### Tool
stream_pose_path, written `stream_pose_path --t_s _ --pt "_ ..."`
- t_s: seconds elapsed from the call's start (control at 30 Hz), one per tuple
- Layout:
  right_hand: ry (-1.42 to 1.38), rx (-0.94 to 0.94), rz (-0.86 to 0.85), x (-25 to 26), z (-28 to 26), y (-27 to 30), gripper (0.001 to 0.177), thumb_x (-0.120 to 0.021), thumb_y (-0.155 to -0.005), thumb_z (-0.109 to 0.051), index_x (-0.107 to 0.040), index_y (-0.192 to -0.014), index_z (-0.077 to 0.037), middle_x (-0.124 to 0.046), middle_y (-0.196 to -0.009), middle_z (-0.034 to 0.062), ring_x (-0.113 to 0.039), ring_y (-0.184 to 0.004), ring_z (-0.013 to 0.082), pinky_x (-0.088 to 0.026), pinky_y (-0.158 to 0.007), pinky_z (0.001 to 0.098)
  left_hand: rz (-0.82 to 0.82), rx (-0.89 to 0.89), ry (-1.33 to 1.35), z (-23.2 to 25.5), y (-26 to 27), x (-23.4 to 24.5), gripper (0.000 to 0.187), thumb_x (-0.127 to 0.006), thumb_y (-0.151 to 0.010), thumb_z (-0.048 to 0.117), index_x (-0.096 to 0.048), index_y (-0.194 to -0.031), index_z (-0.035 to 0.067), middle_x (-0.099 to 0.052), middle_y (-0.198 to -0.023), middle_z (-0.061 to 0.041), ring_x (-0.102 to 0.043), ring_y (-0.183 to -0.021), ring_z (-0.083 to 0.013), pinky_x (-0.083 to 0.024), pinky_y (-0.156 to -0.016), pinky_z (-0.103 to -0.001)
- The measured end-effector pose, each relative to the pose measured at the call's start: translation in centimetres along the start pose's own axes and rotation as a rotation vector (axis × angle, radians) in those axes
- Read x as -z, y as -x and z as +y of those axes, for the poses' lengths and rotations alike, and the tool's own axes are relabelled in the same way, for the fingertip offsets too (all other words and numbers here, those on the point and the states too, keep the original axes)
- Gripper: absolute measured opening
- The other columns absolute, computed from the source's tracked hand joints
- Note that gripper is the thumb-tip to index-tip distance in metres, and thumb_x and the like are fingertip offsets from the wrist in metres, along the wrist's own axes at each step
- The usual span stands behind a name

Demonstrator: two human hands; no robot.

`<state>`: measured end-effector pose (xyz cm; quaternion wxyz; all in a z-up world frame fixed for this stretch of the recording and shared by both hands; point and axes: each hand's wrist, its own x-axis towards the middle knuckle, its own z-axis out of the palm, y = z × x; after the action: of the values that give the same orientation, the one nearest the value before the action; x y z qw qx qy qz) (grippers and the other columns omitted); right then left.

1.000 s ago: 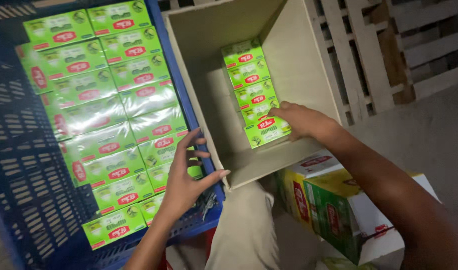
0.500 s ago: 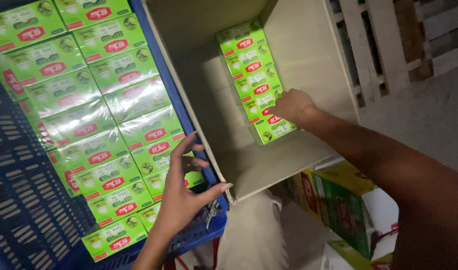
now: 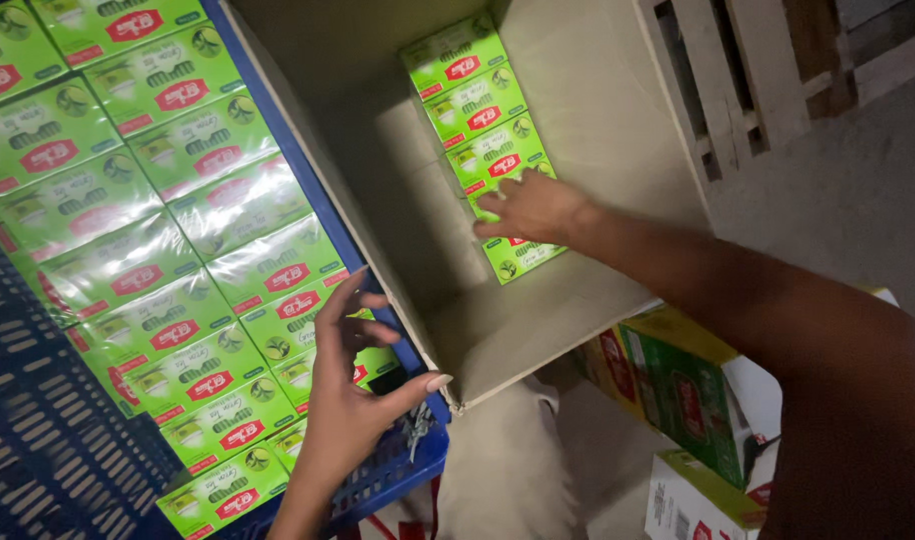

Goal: The person sits on a low stool and transfers small green boxes from a blue plastic basket into a cardboard shipping box. They arrange the boxes in neat rows inside the cardboard box.

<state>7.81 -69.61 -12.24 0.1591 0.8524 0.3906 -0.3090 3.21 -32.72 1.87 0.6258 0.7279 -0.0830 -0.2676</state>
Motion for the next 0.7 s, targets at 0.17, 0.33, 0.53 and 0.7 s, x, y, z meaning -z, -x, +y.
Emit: stream_pose_path --t_s 0.17,0.33,0.53,0.7 --pt "0.104 0.212 -0.001 -0.2 -0.5 -0.4 0.081 -0.068 -0.101 -0.017 -0.032 -0.163 -0.055 -0.031 -0.174 0.0072 -0.057 -0.135 0.0397 -0.059 -0.087 0.0556 -0.010 0.014 -0.006 0.2 -0.3 0.2 0.123 -0.101 -0.072 0.025 -0.030 -0.171 0.013 -0.056 -0.141 -0.008 -0.063 -0.099 -0.0127 -0.053 -0.104 -0.031" --pt "-0.041 0.140 -0.069 -0.5 -0.2 -0.2 0.041 -0.060 -0.106 -0.022 -0.064 -0.139 -0.046 -0.029 -0.176 -0.0019 -0.060 -0.126 0.0393 -0.066 -0.073 0.0537 -0.018 0.042 -0.007 0.1 -0.2 0.1 0.126 -0.100 -0.073 0.025 -0.025 -0.173 0.014 -0.055 -0.142 -0.007 -0.064 -0.102 -0.0136 -0.053 -0.105 -0.031" --pt "-0.182 0.033 -0.174 3.0 -0.1 1.4 0.116 -0.096 -0.082 -0.041 -0.022 -0.171 -0.045 -0.006 -0.188 -0.0045 -0.058 -0.132 0.0386 -0.061 -0.091 0.0551 -0.019 0.047 0.001 -0.3 0.0 0.1 0.126 -0.099 -0.076 0.025 -0.021 -0.175 0.015 -0.055 -0.145 -0.008 -0.064 -0.103 -0.0139 -0.053 -0.105 -0.032" --pt "-0.135 -0.184 -0.277 4.9 1.2 2.7 0.136 -0.094 -0.084 -0.050 0.008 -0.174 -0.055 0.025 -0.187 -0.0024 -0.063 -0.129 0.0391 -0.066 -0.082 0.0437 -0.011 0.094 -0.043 1.1 0.0 -0.2 0.123 -0.097 -0.077 0.027 -0.024 -0.175 0.017 -0.056 -0.145 -0.007 -0.065 -0.104 -0.0152 -0.052 -0.108 -0.035"
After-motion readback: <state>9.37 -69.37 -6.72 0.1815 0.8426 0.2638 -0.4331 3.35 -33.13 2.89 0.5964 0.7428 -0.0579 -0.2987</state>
